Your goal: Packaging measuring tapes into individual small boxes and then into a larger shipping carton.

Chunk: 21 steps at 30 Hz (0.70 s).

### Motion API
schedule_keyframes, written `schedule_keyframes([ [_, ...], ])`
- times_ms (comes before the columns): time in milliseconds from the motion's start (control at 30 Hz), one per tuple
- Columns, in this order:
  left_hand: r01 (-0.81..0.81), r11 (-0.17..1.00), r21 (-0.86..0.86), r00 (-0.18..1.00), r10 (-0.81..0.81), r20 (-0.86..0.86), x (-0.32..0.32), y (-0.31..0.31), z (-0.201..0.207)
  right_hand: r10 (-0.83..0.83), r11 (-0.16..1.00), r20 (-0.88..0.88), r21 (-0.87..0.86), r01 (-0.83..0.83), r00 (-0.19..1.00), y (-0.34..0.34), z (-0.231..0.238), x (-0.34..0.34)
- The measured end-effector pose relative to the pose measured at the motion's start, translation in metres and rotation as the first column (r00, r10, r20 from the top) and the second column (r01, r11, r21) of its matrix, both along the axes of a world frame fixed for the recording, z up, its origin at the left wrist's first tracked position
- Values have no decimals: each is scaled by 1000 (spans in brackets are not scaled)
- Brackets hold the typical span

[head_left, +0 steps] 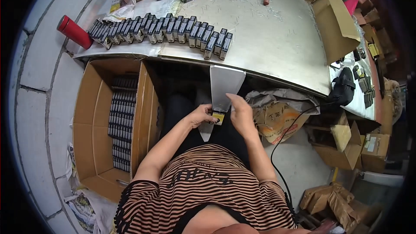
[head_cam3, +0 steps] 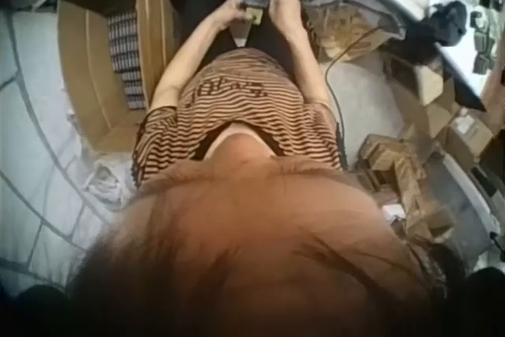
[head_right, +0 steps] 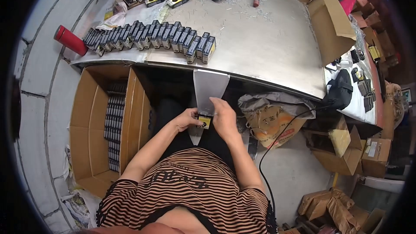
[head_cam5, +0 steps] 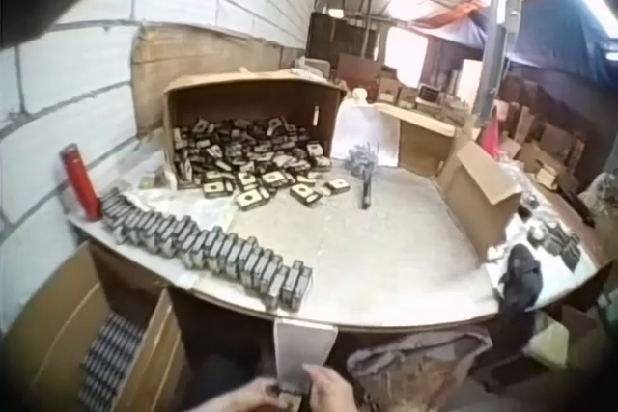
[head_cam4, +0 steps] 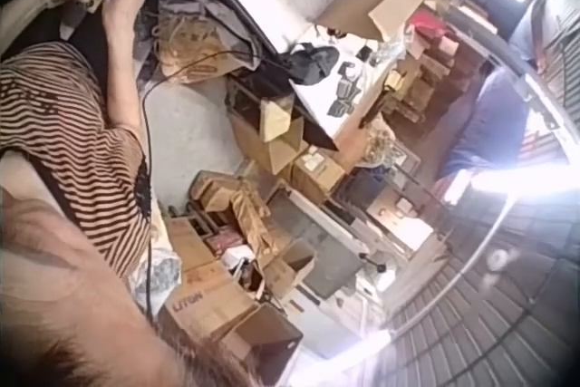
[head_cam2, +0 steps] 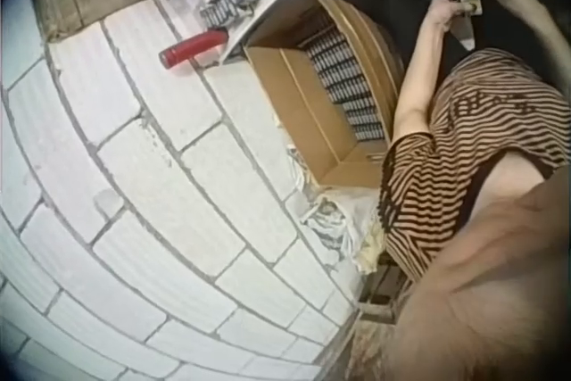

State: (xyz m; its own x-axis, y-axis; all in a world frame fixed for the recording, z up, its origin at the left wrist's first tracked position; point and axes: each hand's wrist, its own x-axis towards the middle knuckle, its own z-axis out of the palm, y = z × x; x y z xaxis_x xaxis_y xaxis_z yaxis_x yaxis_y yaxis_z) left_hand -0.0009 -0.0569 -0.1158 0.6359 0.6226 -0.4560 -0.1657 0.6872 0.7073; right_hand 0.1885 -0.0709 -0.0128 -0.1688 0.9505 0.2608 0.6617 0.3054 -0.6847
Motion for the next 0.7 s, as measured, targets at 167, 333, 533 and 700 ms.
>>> schedule_keyframes([
  [167, 72, 993, 96, 980, -53, -190, 1, -12, -26, 281, 816, 218, -566, -114, 935, -13, 3, -22],
  [333, -242, 885, 397, 919, 340, -198, -12, -45, -4, -27, 971, 43, -237, 37, 999, -7, 3, 4],
  [533, -104, 217, 971, 843, 537, -30, -16, -38, 111, -92, 714, -944, -285, -639, 317, -5, 42, -23],
  [700, 111, 66, 992, 790, 600, -128, -15, -22, 105, -245, 737, -932, -359, -572, 268, 11, 48, -32],
])
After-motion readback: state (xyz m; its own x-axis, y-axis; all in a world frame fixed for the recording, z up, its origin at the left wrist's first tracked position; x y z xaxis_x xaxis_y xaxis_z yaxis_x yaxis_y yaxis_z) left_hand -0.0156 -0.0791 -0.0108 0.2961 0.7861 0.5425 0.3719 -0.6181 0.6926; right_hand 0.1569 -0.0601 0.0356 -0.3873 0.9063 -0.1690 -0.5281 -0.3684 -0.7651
